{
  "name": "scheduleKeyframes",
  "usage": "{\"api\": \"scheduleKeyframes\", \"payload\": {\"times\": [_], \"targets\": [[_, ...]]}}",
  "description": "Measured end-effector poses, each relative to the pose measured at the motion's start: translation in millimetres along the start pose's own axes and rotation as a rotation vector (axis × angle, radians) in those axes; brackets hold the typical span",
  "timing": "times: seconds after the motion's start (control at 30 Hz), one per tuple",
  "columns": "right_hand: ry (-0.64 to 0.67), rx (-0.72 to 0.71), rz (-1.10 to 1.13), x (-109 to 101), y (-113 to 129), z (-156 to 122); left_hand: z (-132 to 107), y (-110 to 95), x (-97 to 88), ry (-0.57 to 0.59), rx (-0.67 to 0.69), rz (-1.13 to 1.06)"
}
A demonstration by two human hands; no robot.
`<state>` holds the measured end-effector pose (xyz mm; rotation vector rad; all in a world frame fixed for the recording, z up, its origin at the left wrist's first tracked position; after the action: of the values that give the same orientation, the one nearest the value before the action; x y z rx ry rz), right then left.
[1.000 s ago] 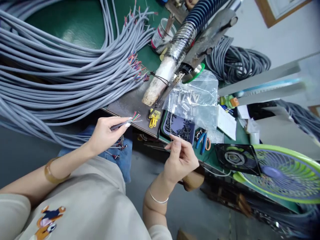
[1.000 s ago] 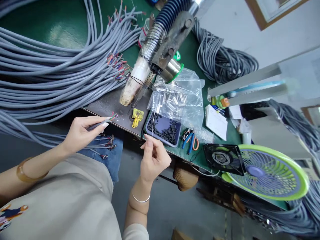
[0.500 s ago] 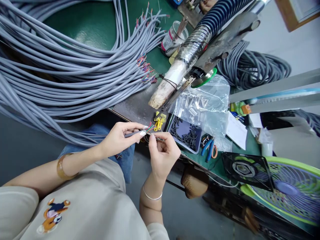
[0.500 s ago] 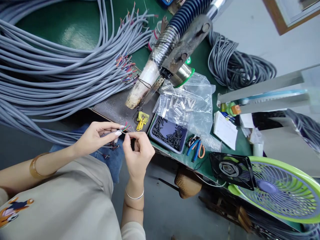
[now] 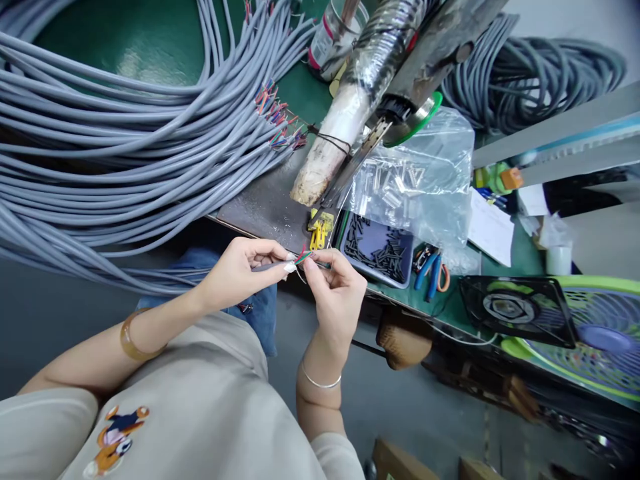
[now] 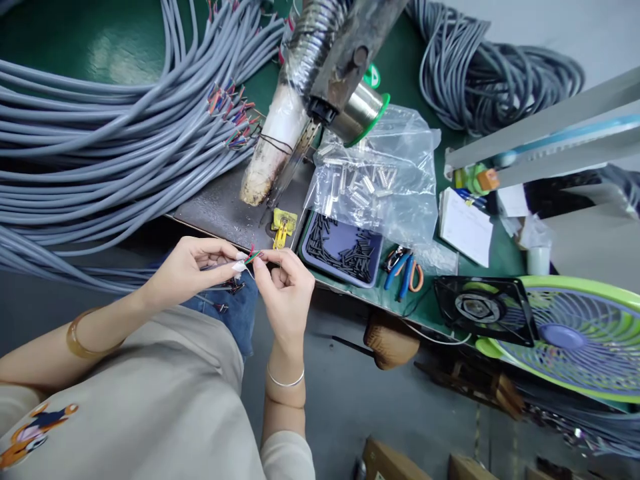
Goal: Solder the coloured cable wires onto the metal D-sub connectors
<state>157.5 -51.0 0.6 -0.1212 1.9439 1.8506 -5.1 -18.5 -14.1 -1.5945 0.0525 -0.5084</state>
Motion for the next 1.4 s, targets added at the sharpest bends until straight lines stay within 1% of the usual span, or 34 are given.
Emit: {"api": "scheduleKeyframes", "payload": {"times": [0.1, 0.23, 0.4, 0.5, 0.6, 0.67, 0.83, 1.03, 1.2, 1.3, 1.4], "targets": [[-0.007, 0.015, 0.004, 3.5, -1.0, -0.5, 0.4, 0.8, -0.9, 0.003, 0.016, 0.049], [-0.026, 0.045, -0.002, 3.3, -2.2, -1.6, 0.9, 0.6, -1.3, -0.022, 0.059, 0.151], [0.020, 0.092, 0.087, 2.5, -1.3, 0.7, 1.2, 3.2, -1.9, -0.039, 0.099, 0.207], [0.019, 0.076, 0.068, 3.4, 1.3, -0.5, 1.6, 4.7, -3.2, -0.037, 0.130, 0.250], [-0.027, 0.004, -0.001, 4.2, 3.8, -4.0, 1.8, 3.7, -4.2, -0.034, 0.195, 0.326], [-0.038, -0.014, -0.003, 4.5, 3.8, -5.6, 1.8, 2.1, -4.2, -0.025, 0.254, 0.387], [-0.024, 0.041, 0.032, 3.8, 0.0, -5.5, 1.2, 1.7, -4.7, -0.011, 0.368, 0.464], [-0.018, 0.085, 0.075, 3.7, -1.8, -5.1, -0.2, 2.0, -5.8, 0.035, 0.441, 0.469], [0.006, 0.123, 0.108, 3.1, -2.9, -3.0, -2.1, -0.3, -6.2, 0.076, 0.454, 0.497], [0.016, 0.130, 0.122, 3.1, -3.6, -3.2, -3.6, -0.7, -5.1, 0.087, 0.438, 0.507], [0.006, 0.072, 0.120, 4.7, -2.3, -6.5, -4.5, -0.2, -2.8, 0.054, 0.347, 0.446]]}}
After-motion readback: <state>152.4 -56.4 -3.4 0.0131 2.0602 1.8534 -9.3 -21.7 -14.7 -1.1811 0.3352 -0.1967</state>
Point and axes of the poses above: each hand's wrist, its own z-axis towards the middle knuckle, its own x-axis out of the palm, y = z × x, the point moved 1 cm from there along z, towards the middle knuckle, and after that the axes turned 6 degrees about x, right-handed, at the moved point
